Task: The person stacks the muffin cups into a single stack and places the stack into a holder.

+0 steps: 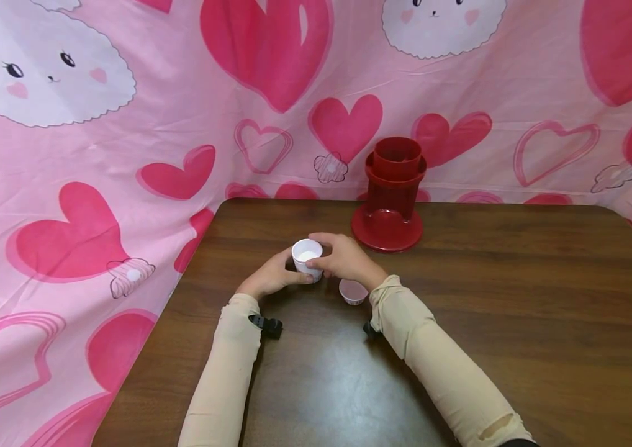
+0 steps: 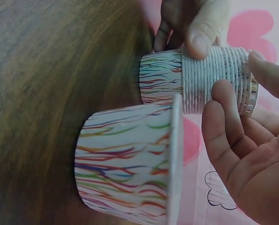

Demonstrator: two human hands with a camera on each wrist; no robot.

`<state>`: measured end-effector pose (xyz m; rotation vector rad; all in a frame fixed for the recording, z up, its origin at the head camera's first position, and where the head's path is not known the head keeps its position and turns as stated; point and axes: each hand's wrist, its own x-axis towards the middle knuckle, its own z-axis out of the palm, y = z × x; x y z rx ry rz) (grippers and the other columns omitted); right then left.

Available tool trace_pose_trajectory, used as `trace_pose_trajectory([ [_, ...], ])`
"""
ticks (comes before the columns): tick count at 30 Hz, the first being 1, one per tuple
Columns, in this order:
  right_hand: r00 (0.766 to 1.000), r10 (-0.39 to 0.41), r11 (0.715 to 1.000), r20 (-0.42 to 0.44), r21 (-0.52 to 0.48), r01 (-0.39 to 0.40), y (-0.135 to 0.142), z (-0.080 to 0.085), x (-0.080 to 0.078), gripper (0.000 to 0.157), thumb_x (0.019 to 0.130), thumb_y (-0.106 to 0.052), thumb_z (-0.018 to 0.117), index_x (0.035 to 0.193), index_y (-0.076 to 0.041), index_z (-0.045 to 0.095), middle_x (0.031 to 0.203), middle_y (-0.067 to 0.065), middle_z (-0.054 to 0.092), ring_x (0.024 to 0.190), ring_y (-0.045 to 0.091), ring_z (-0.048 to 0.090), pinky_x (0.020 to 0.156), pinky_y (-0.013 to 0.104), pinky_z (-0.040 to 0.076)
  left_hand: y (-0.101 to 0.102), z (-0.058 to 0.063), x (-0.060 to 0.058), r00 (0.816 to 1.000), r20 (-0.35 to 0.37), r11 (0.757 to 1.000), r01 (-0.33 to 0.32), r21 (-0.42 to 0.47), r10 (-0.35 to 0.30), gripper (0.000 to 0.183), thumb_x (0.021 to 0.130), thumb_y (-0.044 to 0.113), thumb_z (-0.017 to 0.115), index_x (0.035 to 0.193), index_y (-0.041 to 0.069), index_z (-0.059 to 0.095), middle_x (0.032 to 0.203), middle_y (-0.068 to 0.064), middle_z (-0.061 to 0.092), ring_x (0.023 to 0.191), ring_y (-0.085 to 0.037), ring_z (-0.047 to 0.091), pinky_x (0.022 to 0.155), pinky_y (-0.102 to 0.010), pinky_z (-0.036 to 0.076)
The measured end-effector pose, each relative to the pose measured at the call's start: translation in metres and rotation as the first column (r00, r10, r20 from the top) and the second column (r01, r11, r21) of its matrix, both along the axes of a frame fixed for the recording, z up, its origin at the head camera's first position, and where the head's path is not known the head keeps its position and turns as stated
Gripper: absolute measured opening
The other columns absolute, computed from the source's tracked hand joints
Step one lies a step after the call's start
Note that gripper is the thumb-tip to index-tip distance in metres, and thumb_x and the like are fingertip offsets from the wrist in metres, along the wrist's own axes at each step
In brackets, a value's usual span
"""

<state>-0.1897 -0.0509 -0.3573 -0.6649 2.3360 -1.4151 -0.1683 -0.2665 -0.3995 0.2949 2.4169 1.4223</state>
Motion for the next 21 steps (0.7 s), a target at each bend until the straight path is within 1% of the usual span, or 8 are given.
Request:
trace_pose_trajectory([
  [3,1.000,-0.008,1.000,-0.002,0.018,0.008,-0.001,-0.001,0.000,0.064,0.086,-0.018,0.083,0.143,-0.005,0.057,0.113,0.014,0.067,0.057,0.020,0.063,0.058,0.031,0.054,-0.001,-0.001,0.000,1.000,-0.005,1.000,0.002,0.002,-0.002,0.075,0.082,0.026,0.086,0.145,0.012,0.048,0.138,-0.007,0.054,0.124,-0.028,0.049,0.108,-0.051,0.037],
  [8,1.000,0.002,0.999,0.006,0.048,-0.002,0.003,0.000,0.001,0.064,0.087,-0.020,0.082,0.144,-0.007,0.055,0.107,0.015,0.067,0.060,0.022,0.065,0.060,0.031,0.054,-0.001,-0.001,0.001,1.000,-0.007,1.000,0.000,-0.011,0.000,0.077,0.083,0.028,0.086,0.147,0.012,0.047,0.139,-0.008,0.054,0.126,-0.028,0.048,0.108,-0.053,0.035],
  [11,1.000,0.002,0.998,0.013,0.066,-0.002,0.012,0.003,0.000,0.064,0.088,-0.024,0.080,0.144,-0.007,0.055,0.117,0.018,0.067,0.063,0.027,0.067,0.062,0.033,0.055,-0.001,0.000,0.001,1.000,0.001,0.999,-0.018,-0.030,0.018,0.078,0.082,0.030,0.086,0.147,0.013,0.047,0.138,-0.007,0.055,0.125,-0.028,0.049,0.108,-0.053,0.036],
  [13,1.000,-0.003,0.998,0.010,0.069,0.002,0.021,0.004,0.000,0.062,0.090,-0.026,0.079,0.143,-0.006,0.055,0.128,0.019,0.063,0.068,0.030,0.069,0.064,0.034,0.057,-0.001,0.002,0.002,1.000,0.010,0.999,-0.028,-0.040,0.028,0.080,0.081,0.031,0.087,0.147,0.013,0.047,0.138,-0.008,0.055,0.125,-0.029,0.049,0.108,-0.054,0.036],
  [15,1.000,-0.014,0.997,-0.005,0.077,0.014,0.032,0.004,0.000,0.059,0.091,-0.027,0.077,0.141,-0.005,0.057,0.135,0.019,0.060,0.073,0.032,0.069,0.065,0.036,0.058,0.000,0.001,0.002,0.999,0.019,0.998,-0.035,-0.049,0.036,0.081,0.081,0.032,0.087,0.148,0.014,0.046,0.138,-0.007,0.055,0.126,-0.028,0.049,0.108,-0.054,0.036],
  [16,0.999,-0.017,0.996,-0.029,0.085,0.019,0.037,0.004,0.001,0.057,0.091,-0.028,0.076,0.140,-0.004,0.058,0.134,0.019,0.061,0.080,0.032,0.070,0.069,0.037,0.058,0.000,0.002,0.002,0.999,0.024,0.998,-0.037,-0.053,0.039,0.081,0.081,0.033,0.087,0.148,0.014,0.046,0.138,-0.007,0.055,0.126,-0.028,0.049,0.108,-0.054,0.035],
  [18,0.999,-0.033,0.995,-0.041,0.091,0.036,0.050,0.002,0.002,0.054,0.092,-0.027,0.075,0.137,-0.003,0.060,0.133,0.019,0.062,0.091,0.032,0.068,0.070,0.039,0.059,0.000,0.002,0.002,0.999,0.029,0.998,-0.038,-0.058,0.040,0.082,0.080,0.033,0.087,0.148,0.015,0.046,0.138,-0.007,0.055,0.127,-0.029,0.048,0.109,-0.055,0.034],
  [21,0.997,-0.047,0.992,-0.053,0.111,0.053,0.066,-0.001,0.006,0.053,0.092,-0.027,0.074,0.136,-0.001,0.060,0.130,0.020,0.063,0.101,0.032,0.065,0.072,0.039,0.058,-0.001,0.002,0.002,0.999,0.028,0.997,-0.045,-0.062,0.046,0.082,0.080,0.033,0.087,0.148,0.015,0.046,0.138,-0.007,0.055,0.128,-0.029,0.048,0.110,-0.055,0.033],
])
